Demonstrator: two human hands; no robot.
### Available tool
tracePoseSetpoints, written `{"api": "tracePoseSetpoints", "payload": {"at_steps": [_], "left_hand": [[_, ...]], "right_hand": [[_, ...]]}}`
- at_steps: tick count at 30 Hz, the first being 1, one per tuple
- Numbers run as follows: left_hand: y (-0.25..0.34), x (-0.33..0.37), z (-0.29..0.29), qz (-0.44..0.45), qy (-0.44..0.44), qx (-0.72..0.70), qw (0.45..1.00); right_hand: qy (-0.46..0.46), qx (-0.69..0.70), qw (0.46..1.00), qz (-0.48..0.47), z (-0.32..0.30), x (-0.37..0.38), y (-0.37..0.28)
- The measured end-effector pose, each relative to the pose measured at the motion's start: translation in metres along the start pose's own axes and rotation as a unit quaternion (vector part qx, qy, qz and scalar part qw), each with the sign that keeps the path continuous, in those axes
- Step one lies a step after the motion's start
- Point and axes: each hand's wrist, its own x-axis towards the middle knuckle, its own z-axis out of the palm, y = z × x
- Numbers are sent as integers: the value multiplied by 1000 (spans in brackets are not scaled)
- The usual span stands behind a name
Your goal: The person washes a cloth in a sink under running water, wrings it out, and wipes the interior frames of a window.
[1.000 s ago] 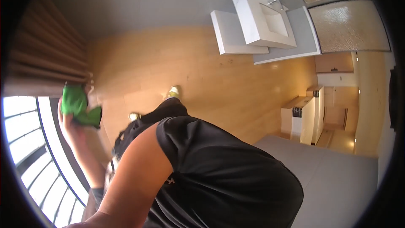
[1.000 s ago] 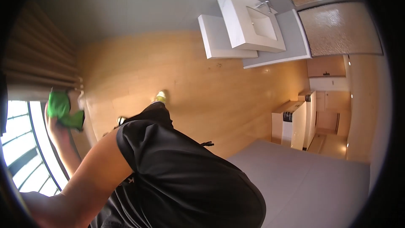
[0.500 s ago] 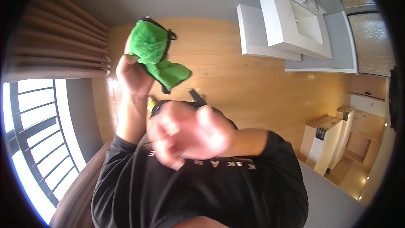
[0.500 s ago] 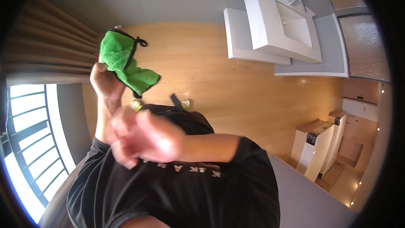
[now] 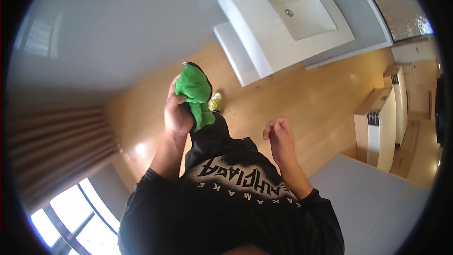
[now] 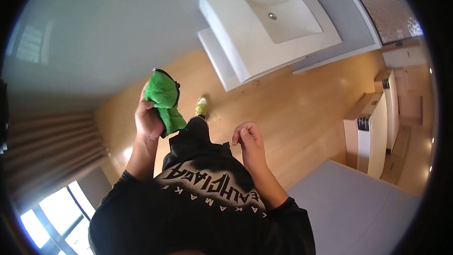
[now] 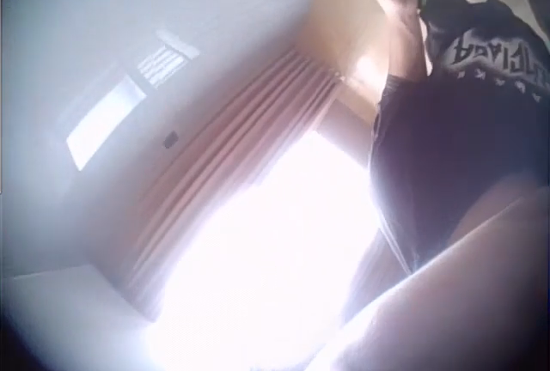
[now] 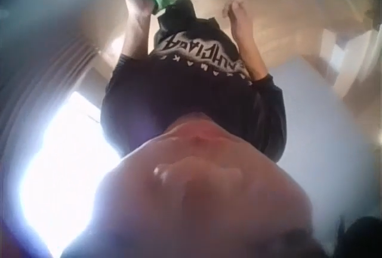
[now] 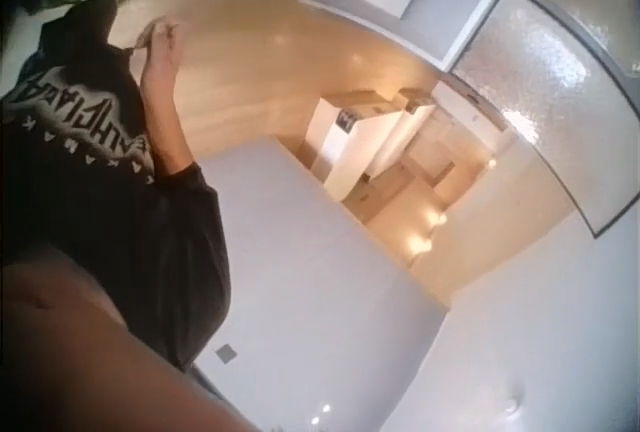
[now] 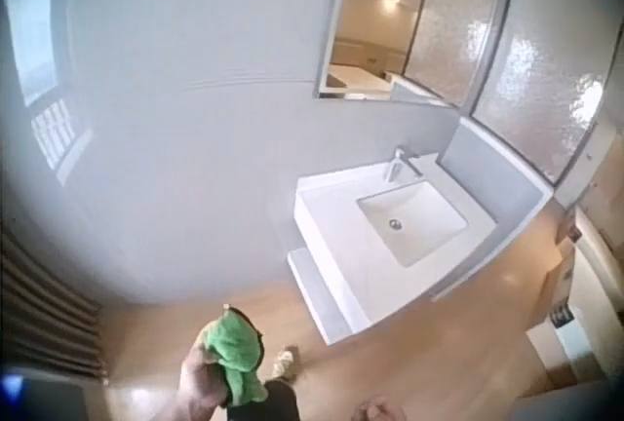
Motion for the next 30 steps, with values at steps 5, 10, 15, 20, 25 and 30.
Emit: {"api": "tracePoseSetpoints", "payload": {"at_steps": [5, 10, 15, 20, 25, 30], "left_hand": [[-36, 118, 69, -62, -60, 28, 996], [-114, 242, 167, -109, -112, 34, 987], [-220, 347, 162, 180, -171, 555, 794], [-228, 311, 128, 185, -136, 592, 773], [-235, 248, 89, 263, 8, 699, 665], [-250, 194, 123, 257, 131, 712, 640]], "right_hand": [[59, -87, 993, 47, 4, 56, -25], [95, -176, 979, -25, -23, 105, -53], [85, -267, 960, -21, -83, 152, -72], [-49, -564, 811, -145, -161, 241, -131], [-70, -669, 659, -336, -249, 417, -195], [-73, -740, 524, -416, -289, 594, -277]]}}
